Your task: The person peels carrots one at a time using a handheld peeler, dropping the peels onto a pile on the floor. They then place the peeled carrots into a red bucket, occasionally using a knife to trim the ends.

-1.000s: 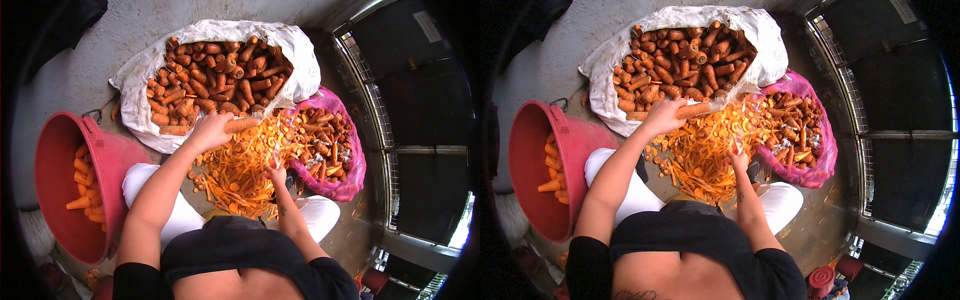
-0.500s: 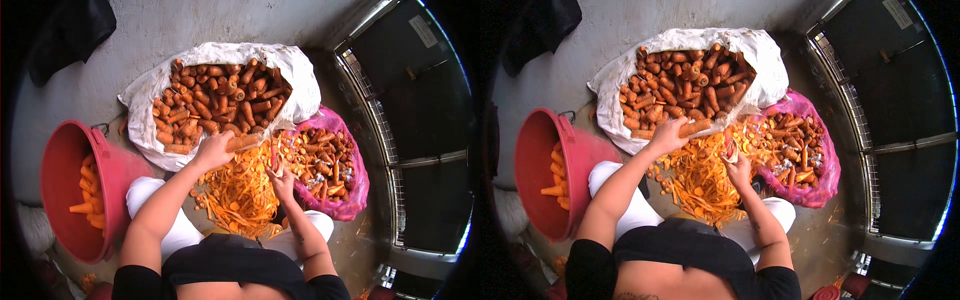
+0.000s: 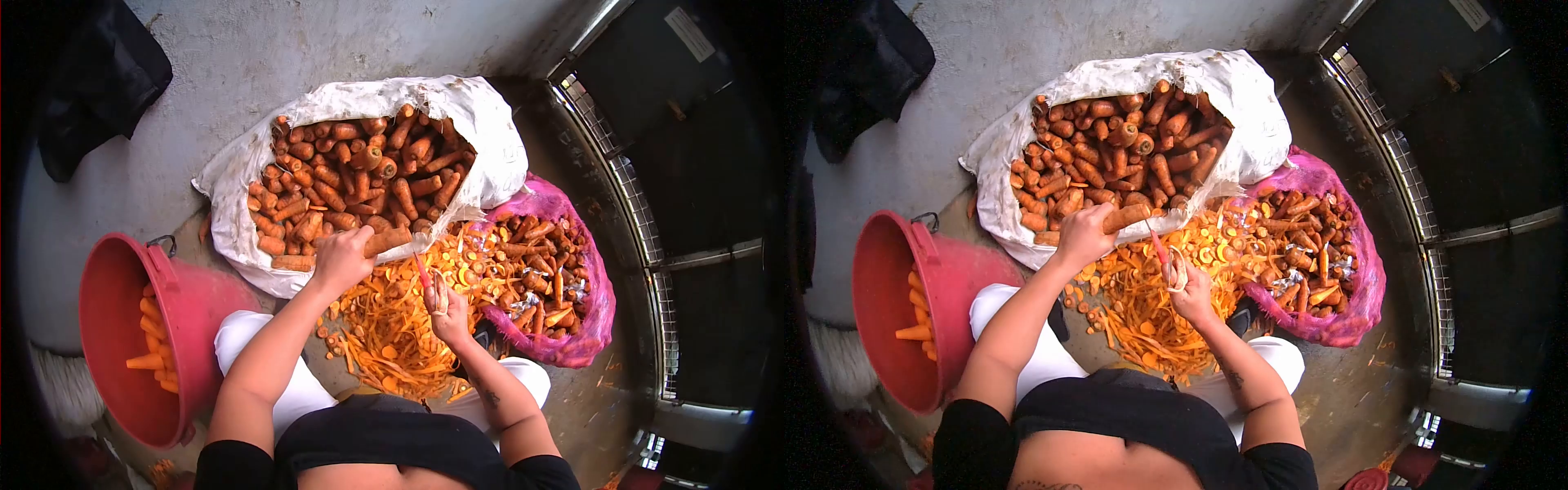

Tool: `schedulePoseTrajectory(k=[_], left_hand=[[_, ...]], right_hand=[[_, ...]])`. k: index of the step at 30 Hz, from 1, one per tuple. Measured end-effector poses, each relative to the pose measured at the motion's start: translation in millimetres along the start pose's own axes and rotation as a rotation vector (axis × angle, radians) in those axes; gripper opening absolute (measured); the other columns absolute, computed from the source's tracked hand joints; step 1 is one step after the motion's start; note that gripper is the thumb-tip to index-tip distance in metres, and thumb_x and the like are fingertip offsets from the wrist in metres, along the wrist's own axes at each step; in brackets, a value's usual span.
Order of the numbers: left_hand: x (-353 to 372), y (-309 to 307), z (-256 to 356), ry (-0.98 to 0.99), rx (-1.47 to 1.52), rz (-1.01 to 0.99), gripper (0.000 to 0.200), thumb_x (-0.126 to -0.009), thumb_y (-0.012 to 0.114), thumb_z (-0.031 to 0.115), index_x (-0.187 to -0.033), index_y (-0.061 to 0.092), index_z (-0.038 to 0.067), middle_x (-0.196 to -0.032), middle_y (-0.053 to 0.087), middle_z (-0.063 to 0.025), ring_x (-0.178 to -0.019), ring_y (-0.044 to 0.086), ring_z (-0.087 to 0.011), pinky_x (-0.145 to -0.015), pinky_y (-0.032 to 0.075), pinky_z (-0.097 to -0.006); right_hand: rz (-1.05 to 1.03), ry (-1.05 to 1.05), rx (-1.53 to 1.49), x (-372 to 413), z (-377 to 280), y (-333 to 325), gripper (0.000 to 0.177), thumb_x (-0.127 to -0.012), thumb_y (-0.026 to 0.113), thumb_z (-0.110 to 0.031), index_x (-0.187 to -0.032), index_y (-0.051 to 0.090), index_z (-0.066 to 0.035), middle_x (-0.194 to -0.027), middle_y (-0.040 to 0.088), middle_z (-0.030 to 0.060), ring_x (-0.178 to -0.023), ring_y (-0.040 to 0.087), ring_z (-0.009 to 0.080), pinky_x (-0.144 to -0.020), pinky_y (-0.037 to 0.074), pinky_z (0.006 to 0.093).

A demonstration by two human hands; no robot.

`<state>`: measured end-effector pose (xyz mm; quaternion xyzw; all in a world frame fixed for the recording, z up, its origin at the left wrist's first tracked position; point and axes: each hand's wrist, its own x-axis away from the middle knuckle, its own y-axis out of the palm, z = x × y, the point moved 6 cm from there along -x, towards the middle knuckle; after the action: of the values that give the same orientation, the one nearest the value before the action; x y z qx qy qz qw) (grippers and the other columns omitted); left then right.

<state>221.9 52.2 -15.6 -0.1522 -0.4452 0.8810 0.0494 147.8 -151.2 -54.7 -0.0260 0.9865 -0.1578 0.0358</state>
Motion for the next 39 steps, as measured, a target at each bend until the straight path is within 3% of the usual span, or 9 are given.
schedulePoseTrajectory(k=[3,6,13,16,22,25,34,36,39], left_hand=[[-1.2,6.3,-2.9,-0.006,-0.014,-0.013,0.028,-0.068,0.071,0.015,-0.089,0.055,0.006,-0.077,0.064,-0.0131,-0.074,0.065,-0.0327,-0.062,0.049,-0.045],[-1.1,7.5,-5.2,-0.017,-0.035,-0.042,0.027,-0.068,0.069,0.013,-0.09,0.055,0.006,-0.076,0.064,-0.0138,-0.074,0.065,-0.0331,-0.062,0.049,-0.0454],[0.4,4.5,-6.3,-0.011,-0.065,-0.062,0.027,-0.068,0.067,0.012,-0.091,0.055,0.006,-0.076,0.064,-0.0145,-0.073,0.065,-0.0342,-0.063,0.05,-0.0451],[0.7,8.2,-12.5,-0.066,-0.083,-0.109,0.029,-0.067,0.069,0.015,-0.092,0.059,0.006,-0.085,0.066,-0.0135,-0.077,0.064,-0.0347,-0.063,0.05,-0.045],[2.7,5.8,-12.6,-0.059,-0.109,-0.12,0.031,-0.066,0.07,0.013,-0.095,0.06,0.005,-0.085,0.066,-0.0147,-0.076,0.065,-0.0337,-0.064,0.051,-0.0436],[3.4,4.8,-9.6,-0.036,-0.112,-0.131,0.025,-0.069,0.067,0.011,-0.089,0.055,0.005,-0.075,0.064,-0.0138,-0.07,0.065,-0.0328,-0.063,0.051,-0.0439],[2.7,-7.1,2.0,0.131,-0.241,0.044,0.022,-0.067,0.068,0.008,-0.083,0.053,0.008,-0.077,0.062,-0.0099,-0.074,0.064,-0.0302,-0.069,0.049,-0.0408],[2.7,-5.4,0.1,0.109,-0.238,0.031,0.022,-0.067,0.068,0.009,-0.085,0.055,0.008,-0.078,0.064,-0.0106,-0.074,0.064,-0.0305,-0.068,0.05,-0.0413],[3.8,-0.2,-1.2,-0.025,-0.081,-0.047,0.023,-0.067,0.067,0.011,-0.088,0.058,0.008,-0.08,0.066,-0.0122,-0.075,0.065,-0.0303,-0.066,0.05,-0.0419]], right_hand=[[0.019,0.0,-0.016,-1.5,-3.1,2.7,0.031,-0.096,0.05,-0.024,-0.074,0.053,-0.002,-0.059,0.045,-0.0037,-0.055,0.039,0.0052,-0.049,0.032,0.0235],[0.03,0.129,-0.059,-0.9,8.9,4.1,0.031,-0.096,0.051,-0.024,-0.074,0.053,-0.002,-0.059,0.045,-0.0037,-0.055,0.039,0.005,-0.049,0.032,0.0229],[0.029,0.104,-0.051,-0.1,10.8,6.3,0.031,-0.096,0.051,-0.024,-0.075,0.053,-0.001,-0.06,0.045,-0.0037,-0.055,0.038,0.005,-0.048,0.031,0.0229],[0.024,0.079,-0.021,-0.3,10.3,8.1,0.03,-0.096,0.051,-0.023,-0.076,0.054,-0.001,-0.06,0.045,-0.0036,-0.055,0.039,0.005,-0.048,0.032,0.0227],[0.039,0.021,0.05,-1.0,3.9,9.9,0.028,-0.096,0.052,-0.022,-0.077,0.054,-0.001,-0.06,0.046,-0.0036,-0.055,0.039,0.0055,-0.049,0.032,0.0233],[0.052,0.001,0.074,-0.8,8.1,12.1,0.029,-0.095,0.052,-0.022,-0.077,0.054,0.0,-0.059,0.046,-0.0034,-0.055,0.039,0.0058,-0.049,0.033,0.0237],[-0.044,0.219,-0.058,-0.8,14.7,14.9,0.031,-0.097,0.049,-0.026,-0.076,0.051,-0.003,-0.058,0.042,-0.0041,-0.051,0.036,0.0057,-0.047,0.03,0.0234],[-0.055,0.291,-0.214,0.6,26.2,18.7,0.032,-0.097,0.049,-0.026,-0.073,0.049,-0.005,-0.058,0.04,-0.005,-0.051,0.034,0.0051,-0.047,0.028,0.0226],[-0.056,0.231,-0.186,-1.5,27.9,15.3,0.033,-0.098,0.048,-0.025,-0.071,0.047,-0.007,-0.059,0.039,-0.006,-0.05,0.032,0.0043,-0.046,0.026,0.0217]])
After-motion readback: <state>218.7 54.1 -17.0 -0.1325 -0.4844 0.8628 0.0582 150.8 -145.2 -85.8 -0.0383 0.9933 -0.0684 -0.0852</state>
